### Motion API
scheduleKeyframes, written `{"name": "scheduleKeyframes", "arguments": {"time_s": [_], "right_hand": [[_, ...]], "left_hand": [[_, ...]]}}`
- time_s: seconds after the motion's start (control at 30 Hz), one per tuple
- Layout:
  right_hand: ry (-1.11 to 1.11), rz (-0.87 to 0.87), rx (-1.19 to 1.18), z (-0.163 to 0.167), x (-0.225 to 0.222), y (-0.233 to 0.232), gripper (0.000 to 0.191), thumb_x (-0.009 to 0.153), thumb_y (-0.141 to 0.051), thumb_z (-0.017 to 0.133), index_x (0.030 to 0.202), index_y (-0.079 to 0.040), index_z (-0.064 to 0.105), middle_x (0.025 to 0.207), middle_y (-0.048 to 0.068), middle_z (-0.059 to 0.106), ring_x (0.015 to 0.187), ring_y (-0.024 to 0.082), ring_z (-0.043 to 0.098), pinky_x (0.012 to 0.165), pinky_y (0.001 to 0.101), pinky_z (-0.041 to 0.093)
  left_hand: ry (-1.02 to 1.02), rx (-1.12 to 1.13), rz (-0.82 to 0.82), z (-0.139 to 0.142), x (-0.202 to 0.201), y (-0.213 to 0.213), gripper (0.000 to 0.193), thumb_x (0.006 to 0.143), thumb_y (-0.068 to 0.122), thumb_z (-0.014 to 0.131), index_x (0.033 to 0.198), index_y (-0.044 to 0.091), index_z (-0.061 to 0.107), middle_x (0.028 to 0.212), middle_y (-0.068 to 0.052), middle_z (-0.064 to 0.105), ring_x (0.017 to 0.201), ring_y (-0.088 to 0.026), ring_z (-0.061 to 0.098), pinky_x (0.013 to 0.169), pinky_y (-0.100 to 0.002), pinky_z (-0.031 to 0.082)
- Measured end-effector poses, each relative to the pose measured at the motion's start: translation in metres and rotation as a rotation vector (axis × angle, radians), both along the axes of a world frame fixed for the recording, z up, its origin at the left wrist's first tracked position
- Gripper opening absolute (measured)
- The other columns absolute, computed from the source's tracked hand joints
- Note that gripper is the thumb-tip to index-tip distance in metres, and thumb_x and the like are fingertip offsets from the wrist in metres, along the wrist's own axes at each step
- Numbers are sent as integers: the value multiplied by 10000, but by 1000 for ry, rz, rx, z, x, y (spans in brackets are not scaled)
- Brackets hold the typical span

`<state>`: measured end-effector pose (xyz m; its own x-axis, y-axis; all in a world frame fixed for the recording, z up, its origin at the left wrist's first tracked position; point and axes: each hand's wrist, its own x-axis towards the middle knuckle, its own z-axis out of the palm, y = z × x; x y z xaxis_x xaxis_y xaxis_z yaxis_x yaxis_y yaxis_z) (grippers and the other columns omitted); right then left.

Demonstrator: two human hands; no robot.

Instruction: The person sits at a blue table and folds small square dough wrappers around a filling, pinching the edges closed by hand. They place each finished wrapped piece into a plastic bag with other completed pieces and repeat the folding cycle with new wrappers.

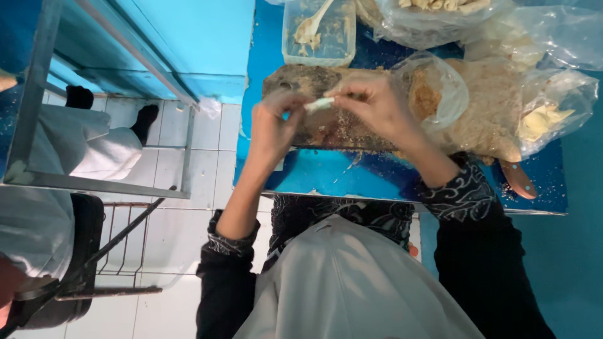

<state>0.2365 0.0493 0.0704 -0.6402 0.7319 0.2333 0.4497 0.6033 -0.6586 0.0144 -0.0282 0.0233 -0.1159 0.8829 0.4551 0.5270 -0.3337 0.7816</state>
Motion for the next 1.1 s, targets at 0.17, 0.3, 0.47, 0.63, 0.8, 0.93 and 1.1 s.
{"name": "scheduleKeyframes", "arguments": {"time_s": [0.17, 0.3, 0.47, 0.63, 0.8, 0.93, 1.1], "right_hand": [[-137, 166, 617, 0, -7, -8, 160, 896, -132, 760, 1046, -171, 801, 1152, 22, 701, 1108, 270, 608, 847, 395, 531], [-198, 186, 488, -5, -2, -7, 207, 843, -62, 727, 1024, -134, 796, 1183, 64, 677, 1088, 285, 597, 889, 442, 505], [-77, 132, 359, -7, 2, 0, 295, 902, 7, 656, 1141, -99, 791, 1185, 70, 670, 1086, 282, 603, 929, 419, 503], [-54, 193, 339, -9, -5, -7, 92, 928, -65, 736, 1005, -58, 786, 1070, 85, 663, 1022, 293, 605, 872, 423, 496], [-22, 177, 349, -7, -9, -13, 47, 938, -54, 743, 970, -23, 759, 1063, 96, 666, 1017, 290, 625, 858, 411, 512], [41, 182, 266, -3, -13, -20, 77, 946, -44, 731, 1011, -32, 770, 1078, 90, 684, 981, 273, 662, 831, 394, 531], [104, 240, 36, -8, -24, -36, 266, 879, -94, 799, 1142, -81, 760, 1128, 57, 727, 983, 188, 698, 833, 337, 550]], "left_hand": [[542, 130, -30, 12, -12, -4, 218, 730, -33, 726, 892, 110, 759, 1080, -81, 632, 1128, -349, 582, 996, -582, 399], [624, 67, -45, 6, -17, -20, 363, 723, -75, 656, 1017, 110, 763, 1185, -82, 603, 1214, -348, 531, 1083, -682, 310], [398, 66, 6, 4, -30, -35, 340, 876, -25, 689, 1181, 110, 755, 1269, -57, 622, 1253, -324, 538, 1117, -560, 373], [455, -5, 208, 15, -58, -76, 170, 848, 170, 813, 986, 108, 736, 1248, -87, 633, 1227, -333, 539, 1078, -501, 367], [401, -44, 99, 14, -48, -99, 268, 774, 234, 831, 943, 58, 719, 1226, -164, 606, 1183, -375, 492, 1013, -519, 316], [203, -59, 124, 9, -39, -99, 131, 892, 114, 764, 970, 49, 682, 1113, -118, 655, 1053, -297, 585, 944, -396, 448], [-188, -171, 136, -8, -21, -93, 92, 972, 86, 721, 1023, 18, 687, 820, -28, 689, 744, -73, 601, 684, -225, 497]]}}
